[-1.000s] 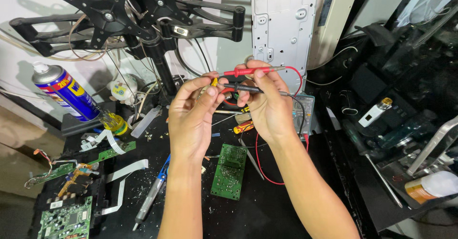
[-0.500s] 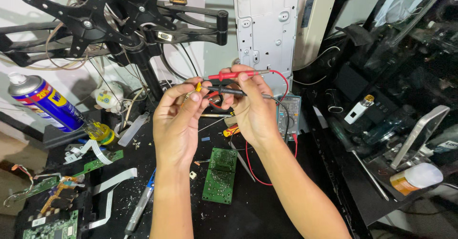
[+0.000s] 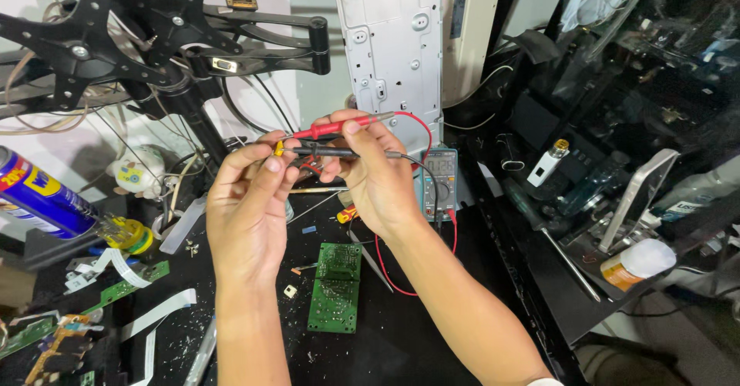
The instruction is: The person uses a soldering iron and a desoldering pump to remove components from a circuit board, then uses a multimeter to test a small electronic component by hand.
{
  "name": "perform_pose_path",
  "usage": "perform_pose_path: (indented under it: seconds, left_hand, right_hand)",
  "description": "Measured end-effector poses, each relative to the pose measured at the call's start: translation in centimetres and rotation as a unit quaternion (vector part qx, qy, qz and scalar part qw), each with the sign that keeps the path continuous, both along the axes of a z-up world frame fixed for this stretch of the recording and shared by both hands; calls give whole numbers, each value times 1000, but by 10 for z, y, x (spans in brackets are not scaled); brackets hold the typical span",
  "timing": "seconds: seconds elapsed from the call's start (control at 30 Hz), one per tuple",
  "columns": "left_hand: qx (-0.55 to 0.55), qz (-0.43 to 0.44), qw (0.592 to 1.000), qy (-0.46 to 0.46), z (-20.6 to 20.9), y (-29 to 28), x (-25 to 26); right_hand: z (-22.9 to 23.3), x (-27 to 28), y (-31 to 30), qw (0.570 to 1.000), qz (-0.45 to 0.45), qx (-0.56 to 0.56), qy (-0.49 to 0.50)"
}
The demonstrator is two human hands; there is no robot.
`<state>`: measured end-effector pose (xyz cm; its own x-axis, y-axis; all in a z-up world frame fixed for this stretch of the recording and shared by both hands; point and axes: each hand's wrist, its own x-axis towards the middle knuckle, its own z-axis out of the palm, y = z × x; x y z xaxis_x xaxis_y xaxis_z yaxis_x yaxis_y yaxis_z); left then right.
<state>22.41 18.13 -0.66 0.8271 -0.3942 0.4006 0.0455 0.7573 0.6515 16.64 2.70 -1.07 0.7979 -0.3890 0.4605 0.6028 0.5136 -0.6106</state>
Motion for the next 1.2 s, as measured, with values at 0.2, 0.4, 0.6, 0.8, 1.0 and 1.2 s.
perform_pose_path:
  seconds: [0.2,0.4,0.6,0.8,1.0,1.2]
  left_hand:
    - [6,7,1000,-1,1,1,0]
    - [5,9,1000,-4,1,2,1]
    - [12,12,1000,-3,1,3,0]
    - [13,12,1000,-10,2,3,-1]
    - [14,11,1000,-8,2,4,-1]
    - [17,11,1000,-8,4,4,-2]
  right_hand:
    - [0,0,0,1000,-6,-5,14]
    - [0,0,1,1000,-5,-9,14]
    - [-1,0,1,1000,-1,-6,12]
    - [1,-1,3,1000,-1,5,10]
    - [0,-1,4,1000,-6,5,13]
    - [0,-1,3,1000,-2,4,17]
